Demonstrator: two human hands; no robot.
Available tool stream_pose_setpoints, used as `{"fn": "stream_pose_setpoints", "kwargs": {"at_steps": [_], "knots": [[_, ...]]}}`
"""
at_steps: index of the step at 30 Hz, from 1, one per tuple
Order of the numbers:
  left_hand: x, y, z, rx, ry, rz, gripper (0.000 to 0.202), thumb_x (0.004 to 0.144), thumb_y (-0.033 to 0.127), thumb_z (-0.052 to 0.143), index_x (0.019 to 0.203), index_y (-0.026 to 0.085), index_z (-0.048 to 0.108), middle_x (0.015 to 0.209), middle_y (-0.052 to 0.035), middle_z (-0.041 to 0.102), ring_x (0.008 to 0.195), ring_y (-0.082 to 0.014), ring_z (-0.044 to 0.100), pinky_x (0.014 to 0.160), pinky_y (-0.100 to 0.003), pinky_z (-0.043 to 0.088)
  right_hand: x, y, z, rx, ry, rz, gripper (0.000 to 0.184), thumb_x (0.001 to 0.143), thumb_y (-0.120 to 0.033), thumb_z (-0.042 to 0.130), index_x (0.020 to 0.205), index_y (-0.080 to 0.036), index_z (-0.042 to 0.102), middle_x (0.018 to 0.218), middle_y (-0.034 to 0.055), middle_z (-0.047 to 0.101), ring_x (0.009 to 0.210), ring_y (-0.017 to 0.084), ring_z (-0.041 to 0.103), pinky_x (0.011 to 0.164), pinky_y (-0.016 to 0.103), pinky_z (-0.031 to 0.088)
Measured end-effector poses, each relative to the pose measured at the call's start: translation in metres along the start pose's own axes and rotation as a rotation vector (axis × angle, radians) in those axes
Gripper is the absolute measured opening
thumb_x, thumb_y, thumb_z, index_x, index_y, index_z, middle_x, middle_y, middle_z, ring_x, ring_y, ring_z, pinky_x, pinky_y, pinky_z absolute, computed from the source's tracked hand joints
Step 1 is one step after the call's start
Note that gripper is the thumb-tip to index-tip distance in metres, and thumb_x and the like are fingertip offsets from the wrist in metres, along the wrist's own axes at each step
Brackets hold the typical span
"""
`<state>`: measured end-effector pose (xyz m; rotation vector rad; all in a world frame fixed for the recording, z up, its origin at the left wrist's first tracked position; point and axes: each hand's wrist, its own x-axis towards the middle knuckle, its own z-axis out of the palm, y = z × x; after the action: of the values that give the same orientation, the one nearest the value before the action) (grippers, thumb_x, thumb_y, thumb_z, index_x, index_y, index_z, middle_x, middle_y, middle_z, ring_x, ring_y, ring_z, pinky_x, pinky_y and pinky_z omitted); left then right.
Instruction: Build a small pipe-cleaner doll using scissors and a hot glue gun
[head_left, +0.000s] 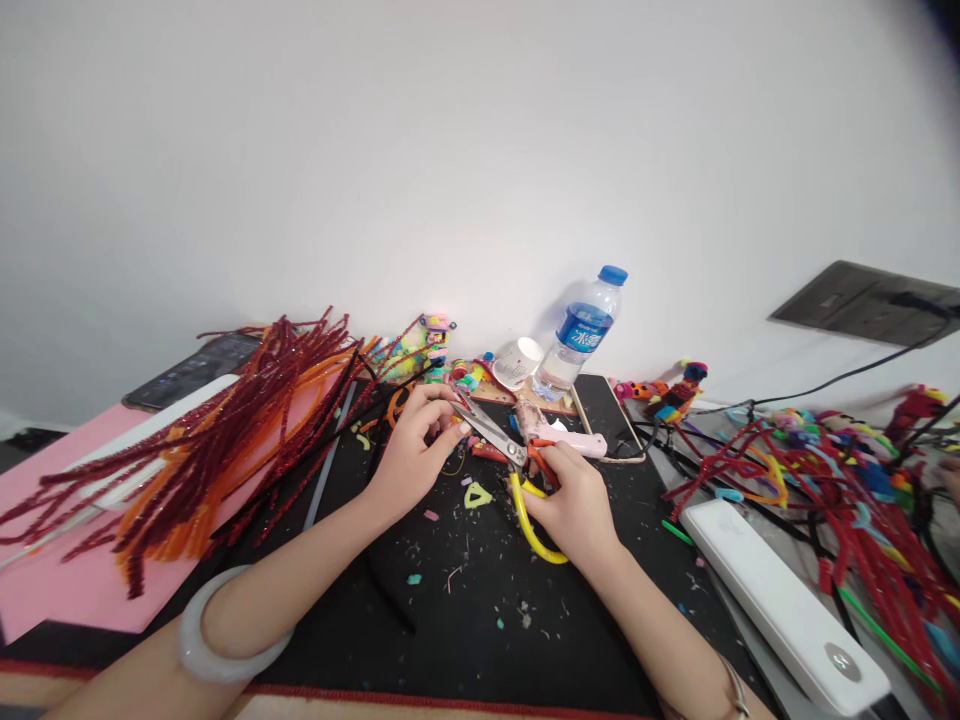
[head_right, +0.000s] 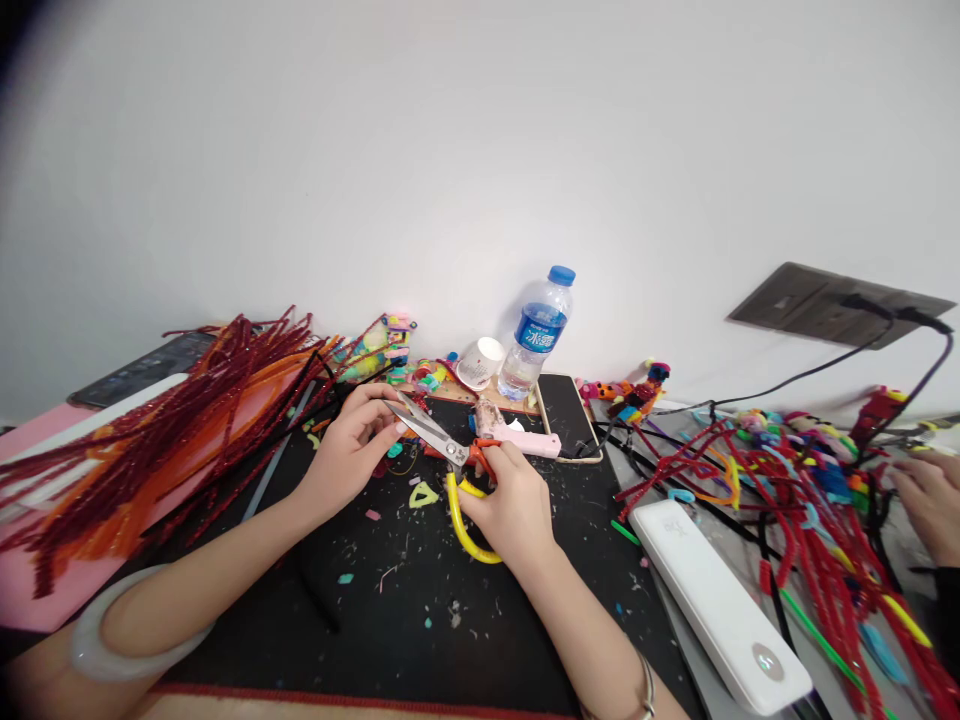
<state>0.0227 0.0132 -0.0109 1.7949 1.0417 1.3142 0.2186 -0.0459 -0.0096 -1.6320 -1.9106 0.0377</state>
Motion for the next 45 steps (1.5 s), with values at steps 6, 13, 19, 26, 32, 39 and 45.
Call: {"fn": "stream_pose_setpoints", "kwargs": {"at_steps": [6, 13, 19, 26, 32, 39, 45], "knots": [[-0.0006, 0.0001, 0.0, -0.004, 0.001, -0.012, 0.005, 0.082, 0.019, 0.053, 0.079, 0.018, 0.058, 0.104, -0.0039, 0.048, 0.072, -0.0117, 0.048, 0.069, -0.031, 0.044, -0.0006, 0.0011, 0.001, -0.015, -0.012, 0.002, 0.017, 0.069, -0.027, 0.063, 0.064, -0.02, 0.048, 0.068, -0.0007, 0.053, 0.057, 0.012, 0.048, 0.053, 0.023, 0.036], [-0.0006, 0.0023, -0.0007, -0.012, 0.009, -0.048, 0.006, 0.08, 0.019, 0.054, 0.075, 0.018, 0.056, 0.103, -0.0034, 0.048, 0.067, -0.0102, 0.045, 0.066, -0.03, 0.043, -0.0016, -0.0003, 0.001, -0.06, -0.04, 0.03, 0.018, 0.067, -0.025, 0.059, 0.062, -0.02, 0.043, 0.065, -0.0009, 0.051, 0.057, 0.012, 0.045, 0.052, 0.023, 0.034], [0.001, 0.0027, 0.0003, -0.018, 0.02, -0.066, 0.006, 0.079, 0.021, 0.056, 0.074, 0.017, 0.057, 0.103, -0.0035, 0.049, 0.065, -0.0099, 0.046, 0.063, -0.03, 0.042, -0.0018, -0.0027, 0.0009, -0.069, -0.065, 0.073, 0.024, 0.067, -0.026, 0.059, 0.058, -0.021, 0.037, 0.063, -0.0011, 0.049, 0.055, 0.012, 0.043, 0.052, 0.024, 0.032], [0.0007, 0.0026, 0.0003, -0.026, 0.009, -0.089, 0.007, 0.079, 0.021, 0.057, 0.074, 0.016, 0.058, 0.103, -0.0028, 0.048, 0.065, -0.0088, 0.045, 0.063, -0.029, 0.041, -0.0019, -0.0037, 0.0004, -0.068, -0.089, 0.108, 0.026, 0.066, -0.026, 0.058, 0.058, -0.021, 0.034, 0.061, -0.0017, 0.048, 0.054, 0.012, 0.041, 0.052, 0.024, 0.03], [0.0004, 0.0003, 0.0003, -0.025, 0.006, -0.09, 0.007, 0.079, 0.021, 0.057, 0.075, 0.016, 0.059, 0.104, -0.0025, 0.048, 0.066, -0.0085, 0.046, 0.064, -0.029, 0.041, -0.002, -0.0037, 0.0003, -0.073, -0.088, 0.104, 0.027, 0.067, -0.026, 0.057, 0.057, -0.021, 0.033, 0.061, -0.0016, 0.049, 0.053, 0.011, 0.041, 0.051, 0.024, 0.029], [0.0012, 0.0003, 0.0004, -0.013, 0.012, -0.085, 0.007, 0.079, 0.022, 0.058, 0.075, 0.016, 0.06, 0.104, -0.0029, 0.049, 0.065, -0.0085, 0.046, 0.064, -0.029, 0.042, -0.0021, -0.0049, -0.0013, -0.081, -0.114, 0.129, 0.028, 0.067, -0.027, 0.057, 0.056, -0.021, 0.032, 0.06, -0.0018, 0.048, 0.053, 0.011, 0.041, 0.051, 0.024, 0.028], [0.0021, 0.0004, 0.0003, -0.006, 0.017, -0.076, 0.01, 0.079, 0.024, 0.059, 0.078, 0.016, 0.064, 0.103, -0.0037, 0.05, 0.069, -0.0101, 0.049, 0.066, -0.029, 0.044, -0.0034, -0.0011, 0.0015, -0.086, -0.071, 0.096, 0.03, 0.068, -0.026, 0.056, 0.054, -0.021, 0.029, 0.054, -0.0028, 0.044, 0.049, 0.01, 0.036, 0.049, 0.023, 0.026]]}}
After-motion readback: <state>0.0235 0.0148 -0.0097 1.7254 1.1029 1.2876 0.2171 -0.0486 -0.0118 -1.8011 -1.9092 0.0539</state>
